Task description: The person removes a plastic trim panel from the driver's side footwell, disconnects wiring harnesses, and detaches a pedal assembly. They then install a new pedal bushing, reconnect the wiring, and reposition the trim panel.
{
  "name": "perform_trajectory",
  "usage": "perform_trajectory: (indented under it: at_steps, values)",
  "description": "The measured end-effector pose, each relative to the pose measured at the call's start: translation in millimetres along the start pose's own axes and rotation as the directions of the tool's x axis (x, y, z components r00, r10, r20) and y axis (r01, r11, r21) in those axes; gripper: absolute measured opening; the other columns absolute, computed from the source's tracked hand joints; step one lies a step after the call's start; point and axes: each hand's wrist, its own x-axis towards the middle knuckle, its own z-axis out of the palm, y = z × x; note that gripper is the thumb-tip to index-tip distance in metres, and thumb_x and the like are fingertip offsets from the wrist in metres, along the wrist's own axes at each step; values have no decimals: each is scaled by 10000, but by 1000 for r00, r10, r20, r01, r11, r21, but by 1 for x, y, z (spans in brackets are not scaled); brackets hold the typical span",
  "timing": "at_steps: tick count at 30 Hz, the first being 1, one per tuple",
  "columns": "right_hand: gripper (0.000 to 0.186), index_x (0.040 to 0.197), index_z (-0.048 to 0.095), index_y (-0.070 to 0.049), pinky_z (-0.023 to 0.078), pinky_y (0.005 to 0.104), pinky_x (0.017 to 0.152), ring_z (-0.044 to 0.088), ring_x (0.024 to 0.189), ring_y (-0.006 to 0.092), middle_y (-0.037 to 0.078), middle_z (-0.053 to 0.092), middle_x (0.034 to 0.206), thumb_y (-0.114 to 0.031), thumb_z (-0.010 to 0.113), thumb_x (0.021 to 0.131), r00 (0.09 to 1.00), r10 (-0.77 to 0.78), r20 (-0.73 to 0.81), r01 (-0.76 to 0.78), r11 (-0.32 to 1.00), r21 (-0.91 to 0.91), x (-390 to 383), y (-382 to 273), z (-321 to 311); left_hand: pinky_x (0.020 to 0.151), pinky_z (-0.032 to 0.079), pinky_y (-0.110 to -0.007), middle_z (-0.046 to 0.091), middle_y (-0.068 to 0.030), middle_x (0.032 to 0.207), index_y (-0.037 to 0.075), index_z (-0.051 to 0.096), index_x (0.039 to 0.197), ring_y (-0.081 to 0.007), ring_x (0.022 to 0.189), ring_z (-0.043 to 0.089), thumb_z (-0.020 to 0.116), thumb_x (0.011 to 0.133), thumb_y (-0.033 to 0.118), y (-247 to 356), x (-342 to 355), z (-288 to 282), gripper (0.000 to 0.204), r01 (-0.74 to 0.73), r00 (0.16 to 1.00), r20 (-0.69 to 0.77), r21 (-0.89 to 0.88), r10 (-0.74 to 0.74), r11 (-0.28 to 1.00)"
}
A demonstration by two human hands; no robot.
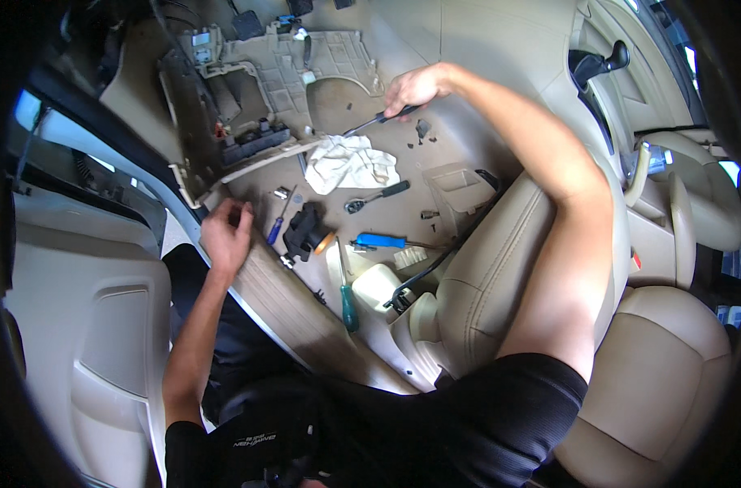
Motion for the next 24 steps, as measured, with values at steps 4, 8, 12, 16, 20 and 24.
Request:
perform_trajectory:
  at_steps: [4, 8, 12, 16, 20, 24]
  values:
    - [311, 1151, 751, -108, 555, 376, 703, 657, 870, 170, -15, 674, 955, -375, 743, 992, 998, 47, 43, -49, 998, 50, 36, 20, 45, 661, 553, -390, 730, -163, 790, -6, 728, 920, -286, 693, 717, 742, 961, 236, 21, -2, -5, 245, 18, 999, 43, -14, -17, 1000]
    - [299, 1071, 744, 2, 563, 444, 849, 713, 957, 321, 162, 760, 992, -238, 796, 900, 980, -160, -120, 73, 846, -528, 50, 3, 57, 794, 566, -439, 710, -175, 962, -2, 715, 1078, -344, 870, 688, 836, 874, 284, 58, -19, 1, 371, -194, 973, 124, -30, 196, 981]
    - [349, 999, 745, 24, 568, 452, 883, 737, 961, 357, 191, 770, 970, -286, 832, 862, 987, -137, -85, 71, 844, -532, 50, -20, 68, 974, 521, -477, 587, -194, 1216, 12, 651, 1268, -374, 1099, 604, 952, 701, 349, 91, -44, 16, 725, -369, 884, 362, 153, 295, 917]
    - [402, 1085, 732, 14, 603, 429, 783, 749, 934, 326, 176, 769, 1023, -304, 840, 864, 916, -383, -119, 236, 755, -612, 53, -30, 104, 926, 511, -454, 603, -158, 1135, 24, 670, 1229, -360, 1021, 595, 880, 759, 217, 93, -48, 27, 549, -355, 899, 331, 164, 287, 920]
    - [459, 1266, 702, -43, 617, 393, 716, 737, 994, 265, 138, 755, 1124, -211, 851, 866, 976, -215, 27, 188, 777, -600, 52, -38, 104, 849, 545, -427, 647, -132, 1057, 22, 685, 1150, -346, 954, 630, 818, 762, 75, 86, -49, 22, 414, -371, 907, 234, 54, 350, 927]
    - [451, 1269, 700, -46, 634, 377, 705, 722, 933, 238, 110, 735, 1078, -185, 864, 873, 918, 206, 340, -73, 928, -364, 47, -35, 68, 821, 554, -381, 685, -109, 1076, 12, 678, 1137, -252, 969, 657, 836, 810, 66, 83, -33, 14, 367, -48, 990, 121, -160, 68, 986]
